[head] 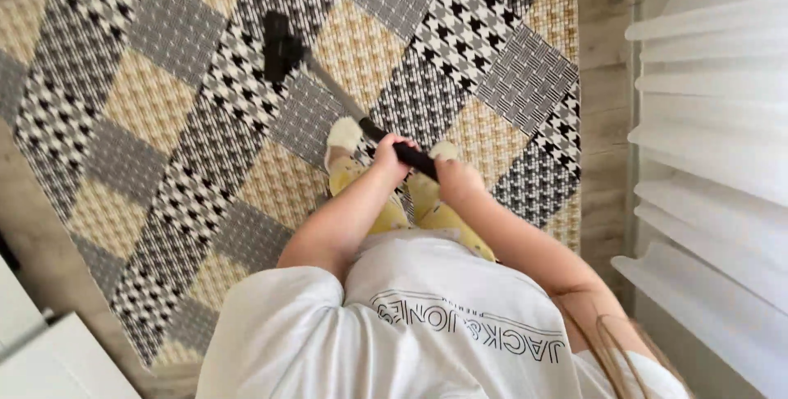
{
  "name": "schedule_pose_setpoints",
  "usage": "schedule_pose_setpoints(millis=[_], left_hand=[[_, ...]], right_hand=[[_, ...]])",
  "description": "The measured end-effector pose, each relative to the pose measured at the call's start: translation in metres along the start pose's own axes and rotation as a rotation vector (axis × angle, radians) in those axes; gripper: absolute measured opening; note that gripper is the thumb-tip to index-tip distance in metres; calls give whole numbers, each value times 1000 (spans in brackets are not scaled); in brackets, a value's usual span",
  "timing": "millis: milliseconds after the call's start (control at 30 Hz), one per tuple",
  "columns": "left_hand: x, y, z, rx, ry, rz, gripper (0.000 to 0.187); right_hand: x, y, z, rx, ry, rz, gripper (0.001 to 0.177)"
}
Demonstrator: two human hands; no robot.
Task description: Vacuuming the floor and rugs in various rooms using a canister vacuum cleaner.
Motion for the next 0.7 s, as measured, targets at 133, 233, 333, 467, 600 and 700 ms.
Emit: schedule_pose_setpoints(millis=[133, 233, 333, 467, 600, 700], left_hand=[[97, 30, -36, 20, 9, 57, 11], [174, 66, -56, -4, 73, 152, 12], [221, 120, -111, 62, -19, 283, 11], [241, 148, -145, 125, 16, 332, 9], [185, 196, -200, 197, 120, 342, 9], [141, 215, -239, 203, 137, 304, 9]], right_hand=[[-72, 58, 46, 26, 4, 9, 37], [-130, 103, 64, 60, 17, -53, 27], [-173, 138, 93, 132, 68, -131, 38], [-191, 158, 125, 162, 147, -173, 42], [-166, 163, 181, 156, 251, -84, 44], [-150, 155, 217, 154, 300, -28, 42]])
Point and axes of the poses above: each hand's wrist, its own y-axis away from the middle knuckle, its own z-axis out of the back of the hand, x = y × z, the point moved 10 cm from there along -y, towards the middle knuckle, and after that the axes turned 10 degrees about -z, right-handed, at the moved point
